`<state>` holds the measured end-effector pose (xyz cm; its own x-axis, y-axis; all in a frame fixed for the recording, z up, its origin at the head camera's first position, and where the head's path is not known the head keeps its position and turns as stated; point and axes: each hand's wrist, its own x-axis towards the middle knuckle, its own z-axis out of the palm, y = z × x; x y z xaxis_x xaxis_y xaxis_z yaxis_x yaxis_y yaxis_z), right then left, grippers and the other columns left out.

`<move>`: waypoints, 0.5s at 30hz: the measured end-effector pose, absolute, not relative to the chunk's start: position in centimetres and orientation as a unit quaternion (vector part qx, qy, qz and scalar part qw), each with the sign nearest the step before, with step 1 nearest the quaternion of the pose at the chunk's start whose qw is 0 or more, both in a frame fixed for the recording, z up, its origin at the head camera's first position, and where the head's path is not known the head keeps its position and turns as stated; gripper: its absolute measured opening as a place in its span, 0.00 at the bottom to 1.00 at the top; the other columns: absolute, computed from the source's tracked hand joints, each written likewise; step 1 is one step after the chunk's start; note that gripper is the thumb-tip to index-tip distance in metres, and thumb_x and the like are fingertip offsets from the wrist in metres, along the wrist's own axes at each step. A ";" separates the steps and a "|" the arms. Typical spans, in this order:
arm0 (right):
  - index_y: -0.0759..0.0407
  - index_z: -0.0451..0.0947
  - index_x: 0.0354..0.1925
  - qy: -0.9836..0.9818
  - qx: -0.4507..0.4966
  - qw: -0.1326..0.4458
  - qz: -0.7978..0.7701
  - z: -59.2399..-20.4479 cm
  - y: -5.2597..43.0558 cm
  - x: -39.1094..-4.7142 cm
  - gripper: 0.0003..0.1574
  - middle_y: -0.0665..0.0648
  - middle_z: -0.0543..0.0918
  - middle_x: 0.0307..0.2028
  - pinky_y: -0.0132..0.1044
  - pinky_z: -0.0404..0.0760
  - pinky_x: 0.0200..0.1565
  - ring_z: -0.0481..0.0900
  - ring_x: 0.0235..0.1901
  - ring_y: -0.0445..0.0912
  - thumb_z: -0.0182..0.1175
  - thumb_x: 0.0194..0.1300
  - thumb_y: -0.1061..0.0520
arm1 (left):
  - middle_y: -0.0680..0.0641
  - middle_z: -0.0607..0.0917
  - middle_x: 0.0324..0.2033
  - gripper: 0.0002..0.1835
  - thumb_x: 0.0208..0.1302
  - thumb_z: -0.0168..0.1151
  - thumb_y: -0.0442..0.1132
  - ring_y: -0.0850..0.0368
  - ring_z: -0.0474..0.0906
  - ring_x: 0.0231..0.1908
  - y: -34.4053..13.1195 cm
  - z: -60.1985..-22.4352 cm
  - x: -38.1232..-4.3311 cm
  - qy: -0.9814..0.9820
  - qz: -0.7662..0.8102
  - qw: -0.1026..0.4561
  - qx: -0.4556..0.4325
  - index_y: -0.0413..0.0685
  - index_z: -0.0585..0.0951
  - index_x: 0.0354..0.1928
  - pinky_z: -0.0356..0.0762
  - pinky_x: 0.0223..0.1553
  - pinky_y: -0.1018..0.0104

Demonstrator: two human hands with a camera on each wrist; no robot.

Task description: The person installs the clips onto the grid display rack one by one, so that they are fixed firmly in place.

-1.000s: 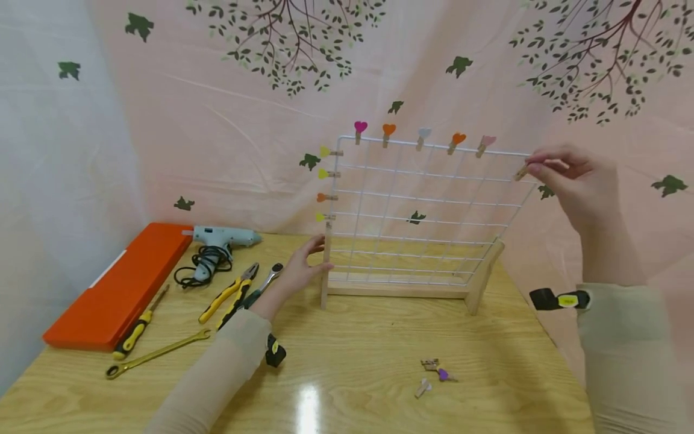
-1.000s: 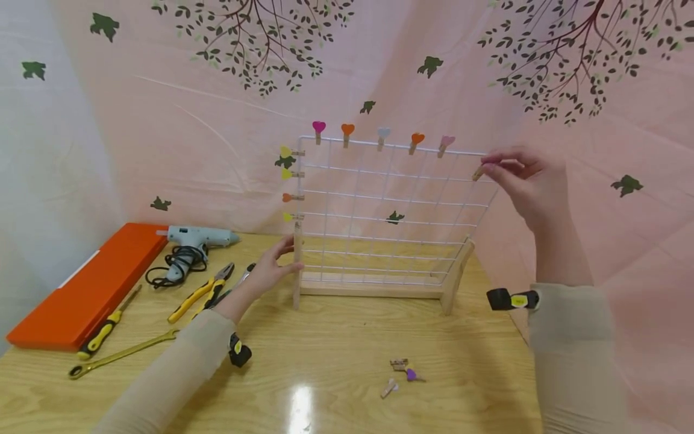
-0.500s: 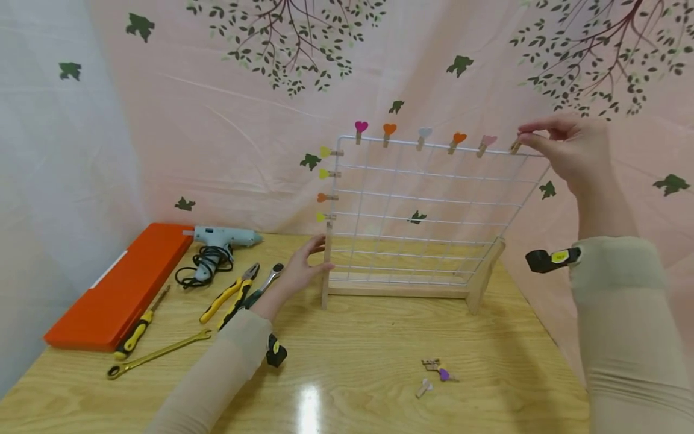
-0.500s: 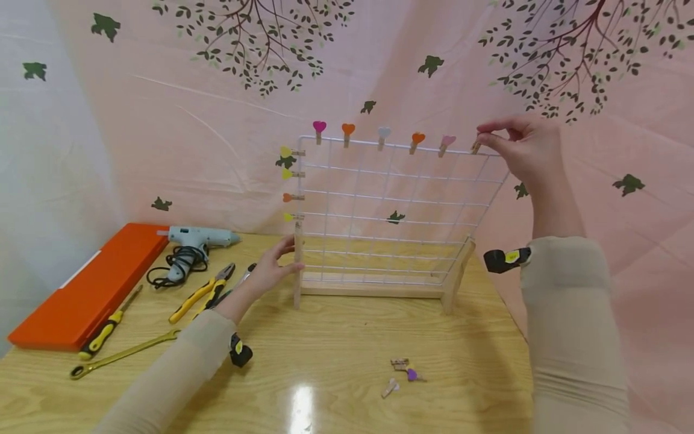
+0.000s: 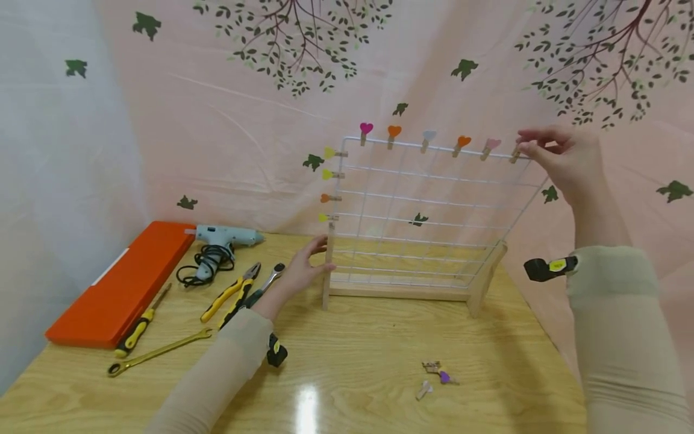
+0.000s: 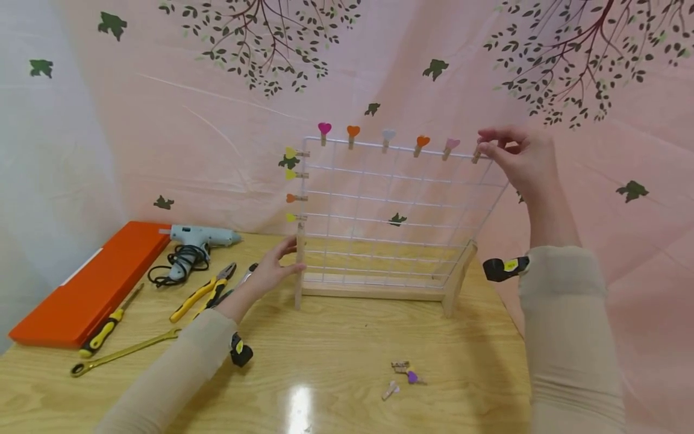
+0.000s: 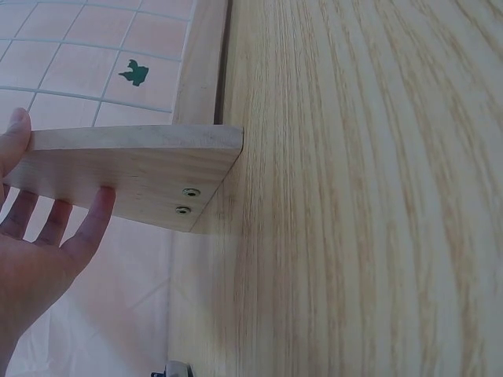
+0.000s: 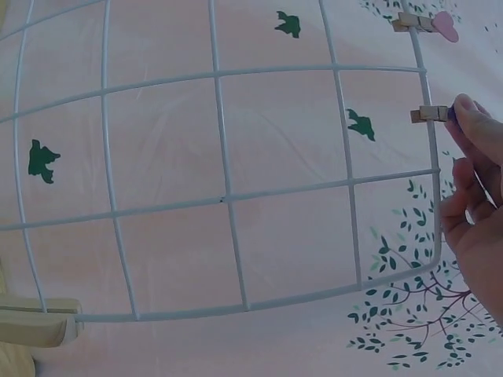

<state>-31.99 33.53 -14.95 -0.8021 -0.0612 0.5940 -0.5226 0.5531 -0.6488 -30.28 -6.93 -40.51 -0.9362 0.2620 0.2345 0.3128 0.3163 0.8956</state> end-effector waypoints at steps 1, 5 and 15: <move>0.63 0.79 0.45 -0.837 0.179 0.268 0.442 -14.9 33.4 -31.9 0.18 0.47 0.79 0.35 0.20 0.66 0.22 0.68 0.26 0.39 0.62 0.54 0.60 | 0.46 0.63 0.63 0.39 0.55 0.62 0.42 0.46 0.59 0.62 -7.0 -40.9 -30.6 -0.813 -0.554 0.026 -0.177 0.52 0.56 0.66 0.60 0.58 0.46; 0.65 0.79 0.44 -0.814 0.201 0.305 0.453 -15.1 33.3 -31.4 0.18 0.51 0.81 0.36 0.19 0.71 0.27 0.68 0.28 0.40 0.64 0.51 0.64 | 0.48 0.65 0.62 0.38 0.54 0.63 0.42 0.50 0.61 0.61 -7.0 -42.2 -31.5 -0.819 -0.546 0.039 -0.172 0.56 0.57 0.66 0.60 0.58 0.46; 0.69 0.77 0.43 -0.825 0.328 0.297 0.351 -20.6 32.5 -27.9 0.18 0.46 0.78 0.33 0.23 0.65 0.28 0.68 0.31 0.38 0.61 0.50 0.73 | 0.49 0.66 0.61 0.38 0.54 0.63 0.44 0.49 0.61 0.61 -7.1 -42.4 -31.7 -0.814 -0.551 0.045 -0.179 0.57 0.57 0.66 0.60 0.57 0.45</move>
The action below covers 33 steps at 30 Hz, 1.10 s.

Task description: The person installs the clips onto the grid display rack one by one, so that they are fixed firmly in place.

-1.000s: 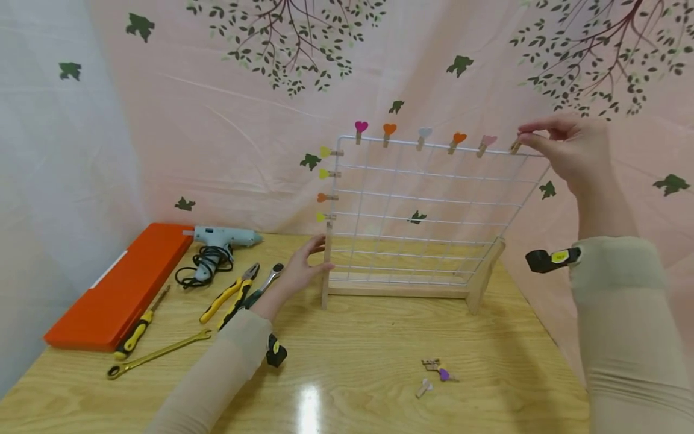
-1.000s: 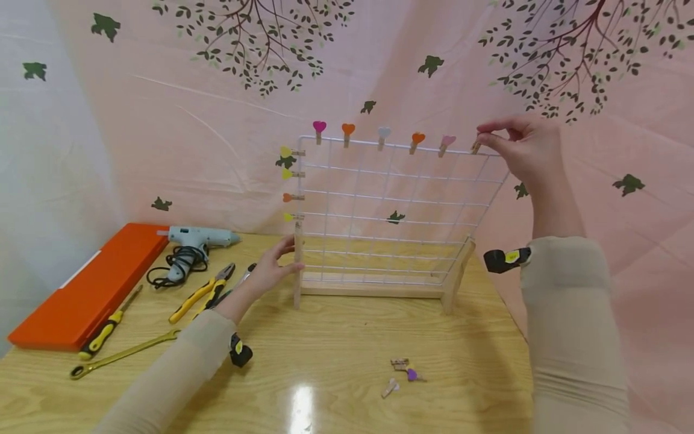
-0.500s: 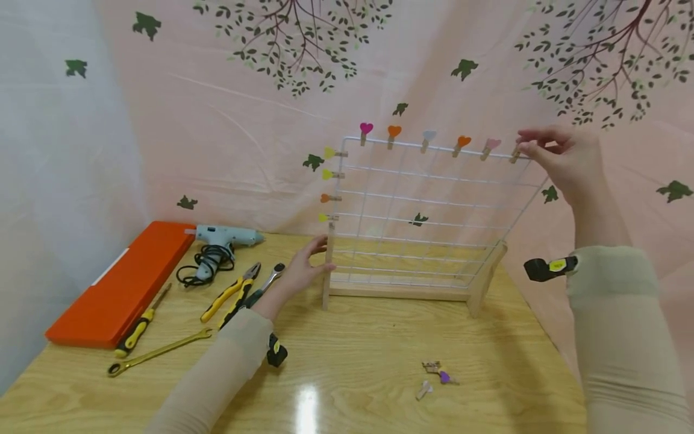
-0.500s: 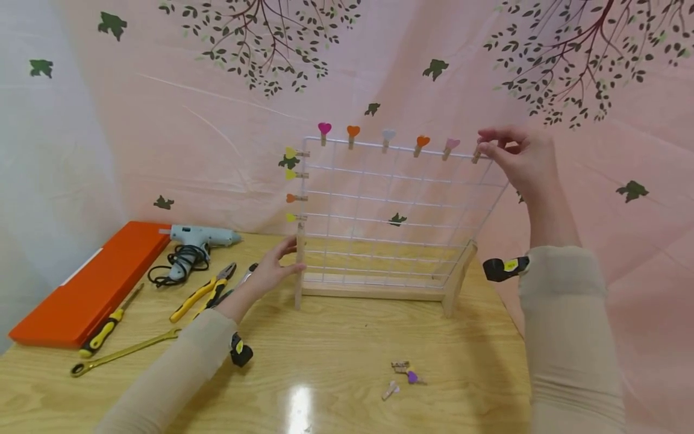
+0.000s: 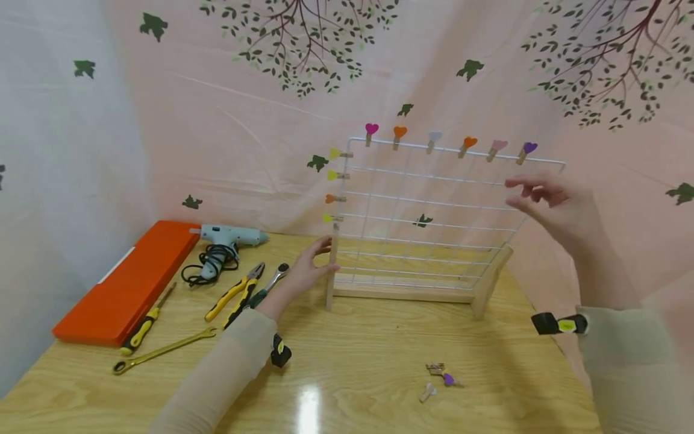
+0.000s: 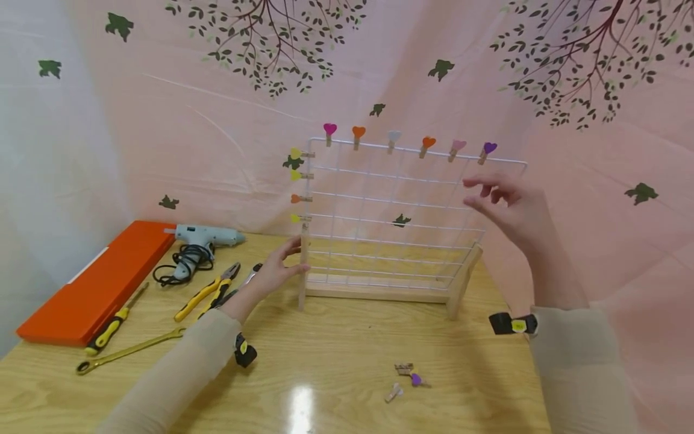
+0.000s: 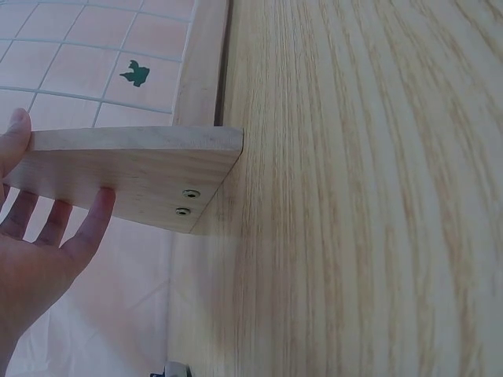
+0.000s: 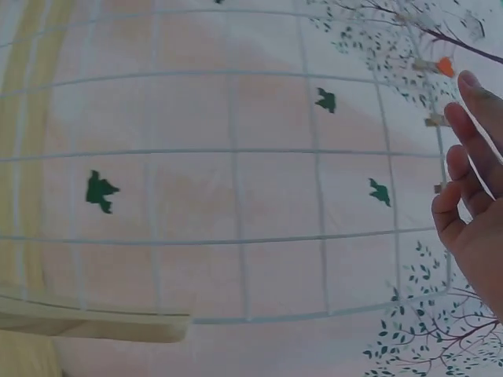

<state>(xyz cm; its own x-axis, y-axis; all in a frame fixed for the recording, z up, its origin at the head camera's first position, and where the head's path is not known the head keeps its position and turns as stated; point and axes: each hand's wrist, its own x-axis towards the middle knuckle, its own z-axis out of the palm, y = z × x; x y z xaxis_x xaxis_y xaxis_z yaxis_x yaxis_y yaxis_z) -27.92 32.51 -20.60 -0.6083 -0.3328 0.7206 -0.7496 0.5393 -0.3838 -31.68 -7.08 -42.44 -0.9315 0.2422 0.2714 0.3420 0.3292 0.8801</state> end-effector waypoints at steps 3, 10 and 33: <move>0.60 0.78 0.45 -0.861 0.326 0.266 0.286 -23.8 32.8 -27.0 0.20 0.42 0.76 0.34 0.23 0.64 0.29 0.66 0.32 0.37 0.63 0.50 0.69 | 0.48 0.66 0.61 0.38 0.54 0.63 0.44 0.49 0.61 0.61 -6.9 -42.3 -31.7 -0.816 -0.547 0.048 -0.180 0.56 0.57 0.66 0.60 0.57 0.45; 0.46 0.78 0.44 -0.878 0.373 0.177 0.242 -32.3 32.9 -25.1 0.24 0.41 0.77 0.38 0.25 0.67 0.27 0.67 0.31 0.35 0.66 0.48 0.64 | 0.48 0.66 0.61 0.37 0.54 0.63 0.42 0.49 0.61 0.61 -6.7 -42.0 -31.7 -0.813 -0.553 0.044 -0.175 0.56 0.58 0.65 0.60 0.57 0.44; 0.54 0.81 0.39 -0.815 0.449 -0.128 0.342 -46.4 33.3 -24.5 0.10 0.52 0.77 0.36 0.32 0.78 0.37 0.75 0.36 0.42 0.60 0.57 0.57 | 0.48 0.66 0.61 0.37 0.54 0.63 0.43 0.50 0.61 0.61 -6.9 -42.2 -31.7 -0.814 -0.551 0.047 -0.177 0.56 0.58 0.65 0.65 0.55 0.48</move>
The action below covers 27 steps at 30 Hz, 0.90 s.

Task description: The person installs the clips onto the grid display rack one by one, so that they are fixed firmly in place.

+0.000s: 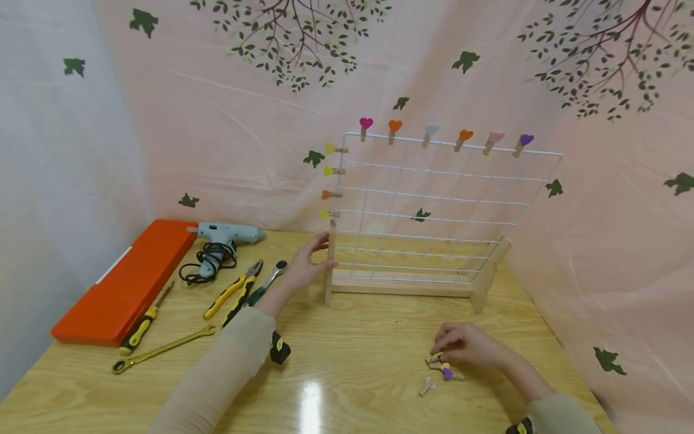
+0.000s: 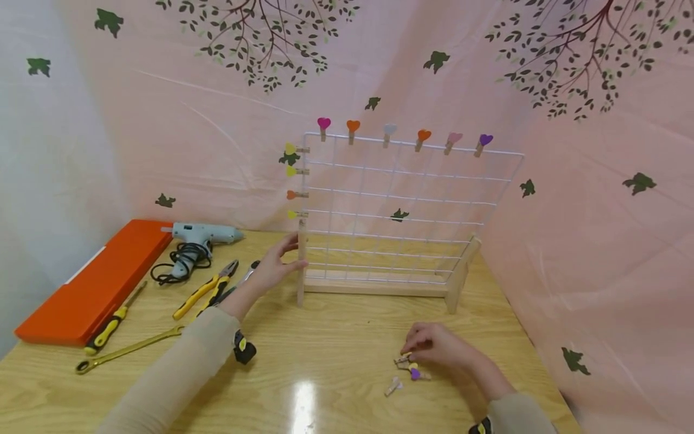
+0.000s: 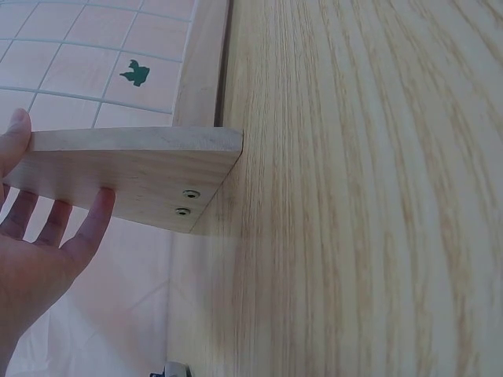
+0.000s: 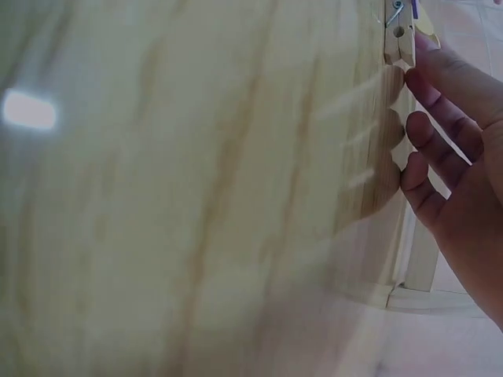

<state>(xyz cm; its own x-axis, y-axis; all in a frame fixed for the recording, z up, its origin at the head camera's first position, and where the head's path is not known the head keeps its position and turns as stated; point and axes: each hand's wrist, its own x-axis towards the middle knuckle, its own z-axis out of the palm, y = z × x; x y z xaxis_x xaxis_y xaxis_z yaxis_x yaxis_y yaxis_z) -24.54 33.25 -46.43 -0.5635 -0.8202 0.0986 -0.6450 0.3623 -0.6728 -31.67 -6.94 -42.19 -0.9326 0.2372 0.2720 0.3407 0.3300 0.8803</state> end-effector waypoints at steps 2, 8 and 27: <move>0.52 0.81 0.39 0.822 -0.436 0.133 -0.341 -46.3 33.2 -24.5 0.10 0.51 0.76 0.36 0.31 0.78 0.37 0.75 0.36 0.42 0.60 0.57 0.56 | 0.48 0.66 0.61 0.37 0.54 0.63 0.43 0.49 0.62 0.60 -7.0 -42.3 -31.7 -0.815 -0.550 0.051 -0.177 0.56 0.58 0.65 0.65 0.55 0.48; 0.51 0.79 0.38 0.836 -0.416 0.135 -0.331 -45.9 33.0 -24.3 0.08 0.50 0.77 0.36 0.32 0.77 0.38 0.75 0.36 0.41 0.60 0.58 0.56 | 0.48 0.65 0.61 0.38 0.54 0.63 0.42 0.47 0.61 0.61 -7.0 -42.3 -31.8 -0.812 -0.554 0.047 -0.177 0.56 0.58 0.65 0.64 0.56 0.48; 0.68 0.72 0.44 0.845 -0.219 0.034 -0.487 -34.3 33.8 -24.6 0.15 0.51 0.80 0.37 0.29 0.78 0.38 0.81 0.35 0.43 0.57 0.59 0.60 | 0.48 0.64 0.62 0.38 0.53 0.63 0.45 0.44 0.59 0.61 -6.9 -42.6 -31.9 -0.811 -0.556 0.042 -0.177 0.58 0.57 0.66 0.61 0.56 0.44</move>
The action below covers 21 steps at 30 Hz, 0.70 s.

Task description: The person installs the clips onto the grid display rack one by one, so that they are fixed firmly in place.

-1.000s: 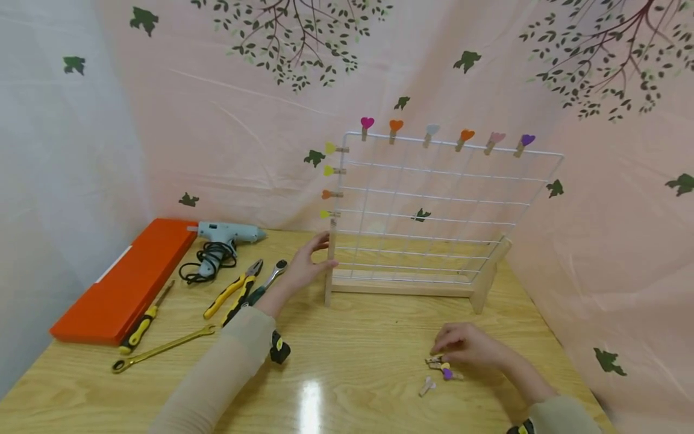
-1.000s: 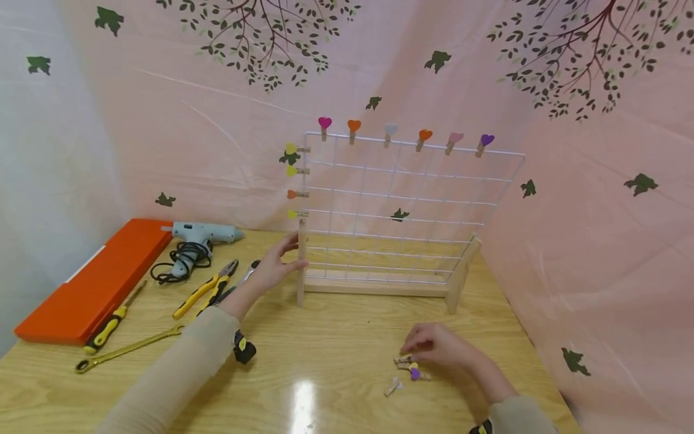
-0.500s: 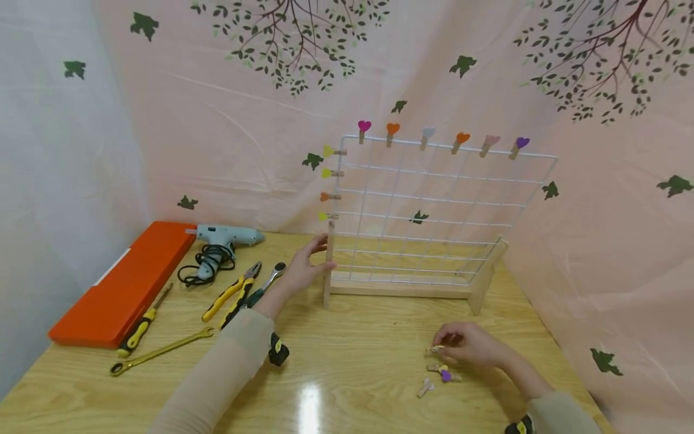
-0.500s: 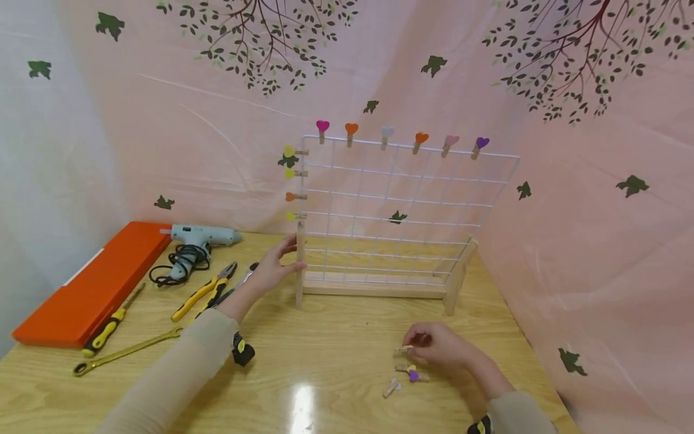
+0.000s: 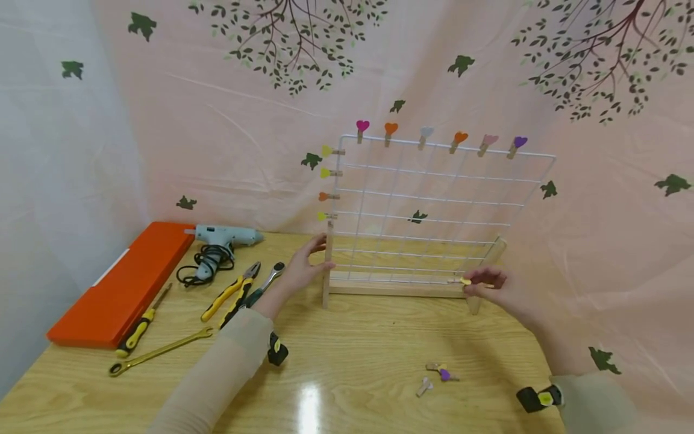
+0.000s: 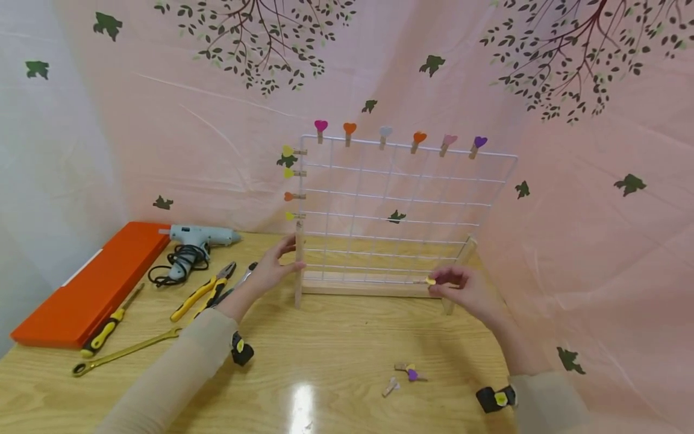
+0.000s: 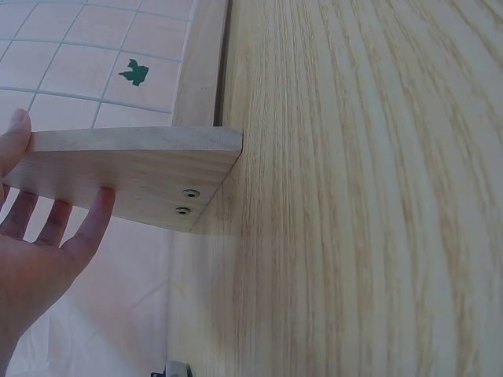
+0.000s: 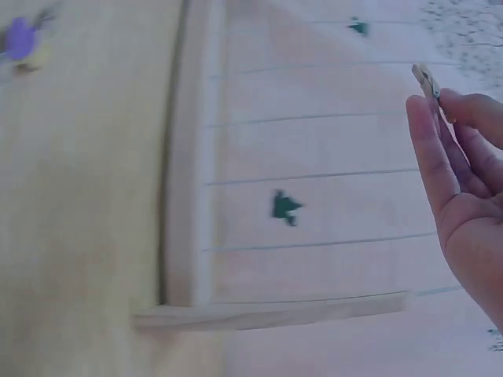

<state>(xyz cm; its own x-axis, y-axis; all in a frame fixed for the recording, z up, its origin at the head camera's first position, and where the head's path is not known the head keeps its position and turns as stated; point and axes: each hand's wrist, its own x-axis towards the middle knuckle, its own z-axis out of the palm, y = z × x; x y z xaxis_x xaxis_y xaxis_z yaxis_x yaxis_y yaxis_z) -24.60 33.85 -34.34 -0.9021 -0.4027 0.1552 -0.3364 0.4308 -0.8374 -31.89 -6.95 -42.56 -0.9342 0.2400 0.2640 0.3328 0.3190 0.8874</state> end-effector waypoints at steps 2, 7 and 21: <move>0.66 0.72 0.43 0.830 -0.210 0.021 -0.517 -32.4 33.9 -24.5 0.12 0.50 0.80 0.37 0.27 0.77 0.40 0.81 0.35 0.41 0.56 0.60 0.61 | 0.48 0.64 0.62 0.38 0.54 0.63 0.44 0.44 0.59 0.61 -6.9 -42.5 -31.8 -0.812 -0.554 0.043 -0.178 0.57 0.57 0.66 0.61 0.56 0.44; 0.70 0.74 0.40 0.700 -0.307 -0.023 -0.645 -28.2 34.4 -25.3 0.12 0.54 0.82 0.36 0.31 0.78 0.41 0.82 0.35 0.43 0.46 0.61 0.75 | 0.48 0.63 0.63 0.39 0.54 0.63 0.45 0.44 0.59 0.62 -6.9 -42.4 -31.8 -0.815 -0.550 0.042 -0.176 0.58 0.56 0.66 0.60 0.57 0.44; 0.72 0.77 0.44 0.781 -0.203 -0.298 -0.510 -15.3 36.3 -27.1 0.16 0.50 0.84 0.37 0.19 0.74 0.41 0.80 0.33 0.37 0.58 0.55 0.66 | 0.48 0.64 0.62 0.38 0.55 0.62 0.44 0.46 0.60 0.61 -7.0 -42.3 -31.7 -0.816 -0.548 0.042 -0.178 0.56 0.56 0.66 0.59 0.57 0.43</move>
<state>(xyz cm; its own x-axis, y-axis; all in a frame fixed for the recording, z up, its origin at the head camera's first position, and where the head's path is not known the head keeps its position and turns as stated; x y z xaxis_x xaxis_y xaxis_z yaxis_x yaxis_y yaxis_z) -27.10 36.34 -15.28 -0.7400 -0.0120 0.6725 -0.6206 0.3978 -0.6757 -31.69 -6.97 -42.28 -0.9328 0.2449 0.2642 0.3374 0.3366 0.8791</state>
